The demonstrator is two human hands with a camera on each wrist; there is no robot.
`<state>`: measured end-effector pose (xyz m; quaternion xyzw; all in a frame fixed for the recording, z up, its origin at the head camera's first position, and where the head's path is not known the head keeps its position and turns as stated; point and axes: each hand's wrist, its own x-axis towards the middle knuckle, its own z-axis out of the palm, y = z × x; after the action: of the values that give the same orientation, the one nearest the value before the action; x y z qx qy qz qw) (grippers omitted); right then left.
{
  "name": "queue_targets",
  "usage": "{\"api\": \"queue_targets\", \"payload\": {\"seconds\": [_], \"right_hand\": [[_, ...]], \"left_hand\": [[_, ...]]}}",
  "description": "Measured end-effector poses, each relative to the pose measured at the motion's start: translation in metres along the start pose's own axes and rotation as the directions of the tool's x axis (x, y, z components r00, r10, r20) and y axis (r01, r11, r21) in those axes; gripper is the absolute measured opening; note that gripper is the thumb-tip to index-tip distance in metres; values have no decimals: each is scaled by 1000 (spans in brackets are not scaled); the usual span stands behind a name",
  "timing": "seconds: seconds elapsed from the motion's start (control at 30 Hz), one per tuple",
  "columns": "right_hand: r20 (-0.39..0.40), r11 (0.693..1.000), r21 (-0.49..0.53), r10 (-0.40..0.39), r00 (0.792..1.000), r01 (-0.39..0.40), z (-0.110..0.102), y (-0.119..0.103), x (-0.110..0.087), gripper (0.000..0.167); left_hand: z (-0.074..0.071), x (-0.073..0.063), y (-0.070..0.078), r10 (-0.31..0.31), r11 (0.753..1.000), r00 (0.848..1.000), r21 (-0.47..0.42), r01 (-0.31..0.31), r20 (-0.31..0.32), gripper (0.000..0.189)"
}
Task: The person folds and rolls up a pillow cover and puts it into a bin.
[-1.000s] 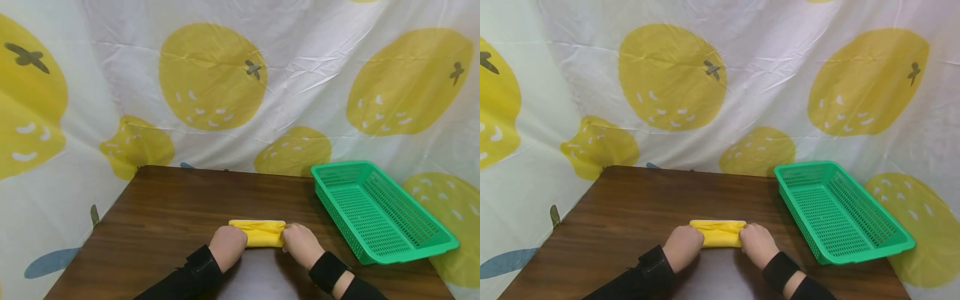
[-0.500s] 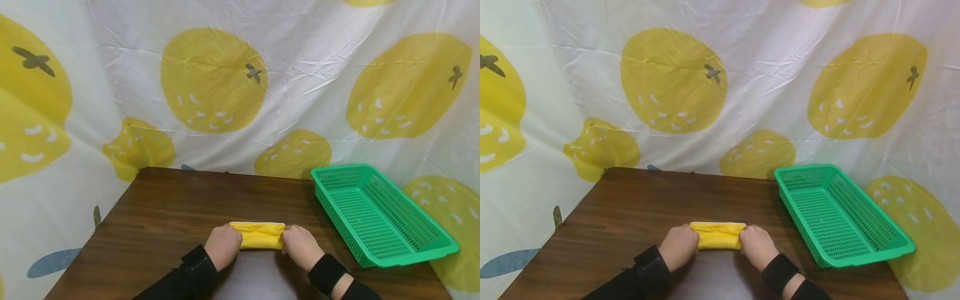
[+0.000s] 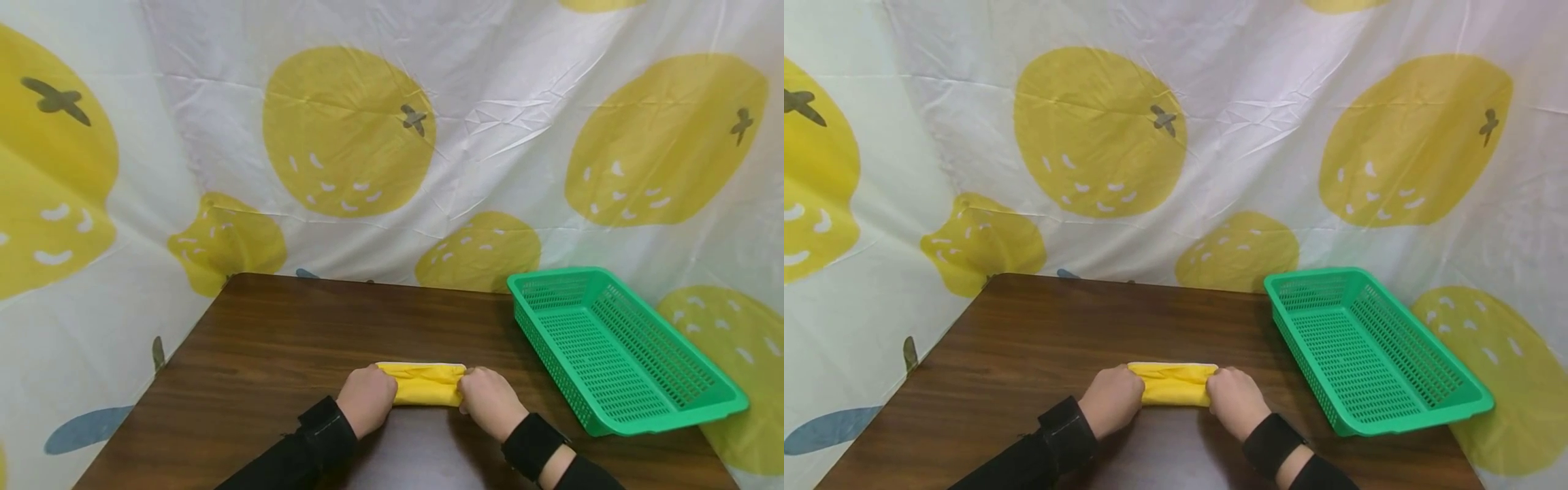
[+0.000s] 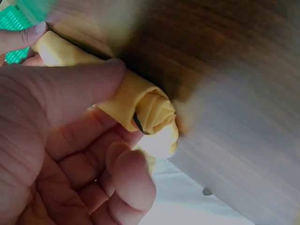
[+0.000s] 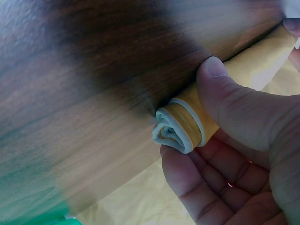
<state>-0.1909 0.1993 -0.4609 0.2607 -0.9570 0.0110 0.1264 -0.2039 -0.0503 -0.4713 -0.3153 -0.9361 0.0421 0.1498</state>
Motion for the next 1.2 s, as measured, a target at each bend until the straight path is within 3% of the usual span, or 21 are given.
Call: {"api": "queue_targets", "payload": {"seconds": [0.13, 0.3, 0.37, 0.47, 0.53, 0.6, 0.73, 1.03, 1.2], "right_hand": [[-1, 1000, 1, 5, 1000, -5, 0, -1, 0, 28], [-8, 1000, -2, 8, 1000, -8, 0, -1, 0, 28], [-11, 1000, 1, 13, 1000, -13, 0, -1, 0, 28], [-14, 1000, 10, 18, 1000, -18, 1, -1, 0, 28], [-14, 1000, 16, 19, 1000, -19, 1, -1, 1, 28], [-12, 1000, 22, 15, 1000, -15, 1, -1, 1, 28], [-5, 1000, 22, -1, 1000, 1, 0, -1, 1, 30], [8, 1000, 3, 10, 1000, -10, -1, 0, 3, 31], [-3, 1000, 1, 13, 1000, -13, -1, 0, 3, 32]], "left_hand": [[1, 3, 1, 0, 999, 1000, 49, -1, 18, 15], [7, 10, -5, 0, 997, 1000, 74, 0, -6, 17], [10, 15, -12, 8, 999, 1000, 47, -8, 3, 18], [17, 23, -24, 28, 998, 997, -67, -23, 78, 19], [21, 29, -32, 44, 983, 984, -181, -12, 172, 22], [23, 33, -38, 56, 960, 962, -280, 22, 268, 28], [19, 41, -42, 67, 935, 911, -345, 86, 407, 39], [-3, 56, -36, 17, 949, 861, -279, 146, 509, 36], [-16, 56, -31, -44, 946, 863, -257, 198, 503, 33]]}}
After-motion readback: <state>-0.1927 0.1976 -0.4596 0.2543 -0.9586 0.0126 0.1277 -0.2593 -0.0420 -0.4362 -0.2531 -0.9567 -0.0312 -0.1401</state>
